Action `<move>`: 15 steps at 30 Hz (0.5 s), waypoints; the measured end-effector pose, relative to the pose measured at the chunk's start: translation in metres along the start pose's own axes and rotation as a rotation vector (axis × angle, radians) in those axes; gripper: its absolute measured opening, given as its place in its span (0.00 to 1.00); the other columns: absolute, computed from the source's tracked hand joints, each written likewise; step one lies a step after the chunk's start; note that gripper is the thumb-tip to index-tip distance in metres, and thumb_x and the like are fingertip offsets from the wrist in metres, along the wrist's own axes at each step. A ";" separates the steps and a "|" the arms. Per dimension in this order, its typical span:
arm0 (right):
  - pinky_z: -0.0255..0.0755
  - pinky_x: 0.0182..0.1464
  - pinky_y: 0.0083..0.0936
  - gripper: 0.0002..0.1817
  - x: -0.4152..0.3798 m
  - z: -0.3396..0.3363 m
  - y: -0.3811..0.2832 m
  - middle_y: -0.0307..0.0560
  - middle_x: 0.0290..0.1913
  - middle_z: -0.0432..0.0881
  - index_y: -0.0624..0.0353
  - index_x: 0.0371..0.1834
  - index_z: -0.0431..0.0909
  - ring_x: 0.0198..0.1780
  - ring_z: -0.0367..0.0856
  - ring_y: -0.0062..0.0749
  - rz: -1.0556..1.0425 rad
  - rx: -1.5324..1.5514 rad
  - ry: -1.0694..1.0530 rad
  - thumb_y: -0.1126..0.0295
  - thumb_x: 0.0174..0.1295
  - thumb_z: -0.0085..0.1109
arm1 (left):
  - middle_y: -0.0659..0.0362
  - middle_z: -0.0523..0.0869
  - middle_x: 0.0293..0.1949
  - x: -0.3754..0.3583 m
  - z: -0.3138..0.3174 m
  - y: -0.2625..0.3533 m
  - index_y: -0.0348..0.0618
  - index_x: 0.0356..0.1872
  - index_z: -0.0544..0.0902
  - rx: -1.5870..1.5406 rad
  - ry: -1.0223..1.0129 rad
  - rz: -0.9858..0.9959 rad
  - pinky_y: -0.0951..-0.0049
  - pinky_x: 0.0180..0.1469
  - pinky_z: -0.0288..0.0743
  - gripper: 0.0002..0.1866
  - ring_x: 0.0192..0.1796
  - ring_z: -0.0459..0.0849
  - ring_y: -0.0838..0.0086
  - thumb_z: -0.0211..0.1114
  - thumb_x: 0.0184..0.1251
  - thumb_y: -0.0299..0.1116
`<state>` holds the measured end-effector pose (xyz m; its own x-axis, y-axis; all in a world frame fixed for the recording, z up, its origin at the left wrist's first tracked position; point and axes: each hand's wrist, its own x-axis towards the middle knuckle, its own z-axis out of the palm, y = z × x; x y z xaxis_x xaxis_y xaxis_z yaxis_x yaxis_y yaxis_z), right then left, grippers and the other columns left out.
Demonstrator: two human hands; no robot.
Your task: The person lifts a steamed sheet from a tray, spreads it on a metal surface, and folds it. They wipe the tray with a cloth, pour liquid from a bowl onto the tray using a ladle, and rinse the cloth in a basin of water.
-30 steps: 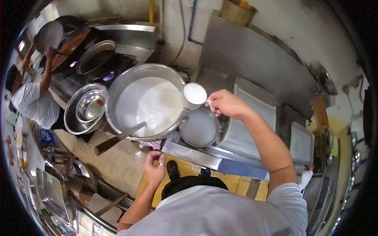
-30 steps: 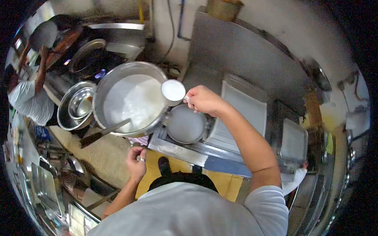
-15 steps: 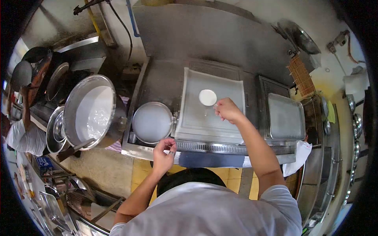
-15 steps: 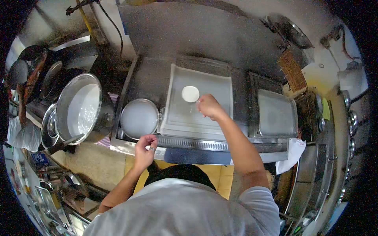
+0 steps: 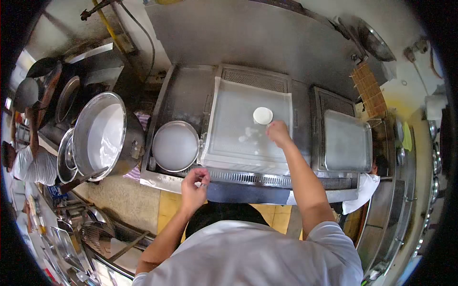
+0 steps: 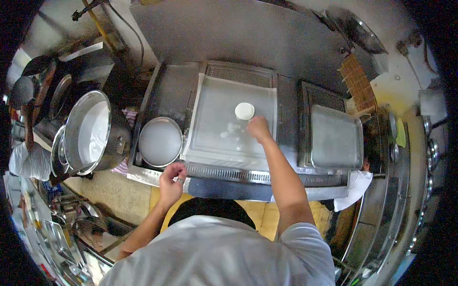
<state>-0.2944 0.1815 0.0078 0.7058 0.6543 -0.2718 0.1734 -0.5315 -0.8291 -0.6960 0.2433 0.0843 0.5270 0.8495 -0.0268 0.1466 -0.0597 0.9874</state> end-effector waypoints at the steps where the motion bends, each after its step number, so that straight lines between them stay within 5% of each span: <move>1: 0.62 0.17 0.30 0.02 -0.001 0.002 0.004 0.45 0.22 0.81 0.64 0.27 0.82 0.18 0.74 0.26 0.020 -0.006 0.019 0.78 0.55 0.61 | 0.59 0.88 0.39 0.002 -0.002 0.001 0.36 0.48 0.83 0.001 -0.012 -0.012 0.74 0.43 0.81 0.07 0.38 0.85 0.77 0.67 0.71 0.21; 8: 0.63 0.20 0.32 0.03 -0.018 0.008 0.009 0.44 0.24 0.82 0.62 0.27 0.83 0.21 0.75 0.26 -0.031 -0.283 0.162 0.76 0.57 0.61 | 0.59 0.88 0.42 0.022 -0.022 -0.010 0.34 0.51 0.81 0.013 -0.091 -0.001 0.74 0.49 0.80 0.09 0.42 0.85 0.77 0.64 0.73 0.19; 15: 0.70 0.24 0.33 0.03 -0.048 0.010 0.009 0.48 0.29 0.82 0.64 0.30 0.82 0.27 0.78 0.30 0.154 -0.287 0.114 0.75 0.58 0.63 | 0.59 0.88 0.42 0.035 -0.040 -0.017 0.35 0.52 0.81 -0.023 -0.120 0.015 0.74 0.49 0.80 0.10 0.43 0.85 0.77 0.64 0.73 0.20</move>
<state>-0.3334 0.1505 0.0086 0.8081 0.4988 -0.3132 0.2336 -0.7596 -0.6070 -0.7140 0.2951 0.0730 0.6255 0.7797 -0.0296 0.1200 -0.0586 0.9910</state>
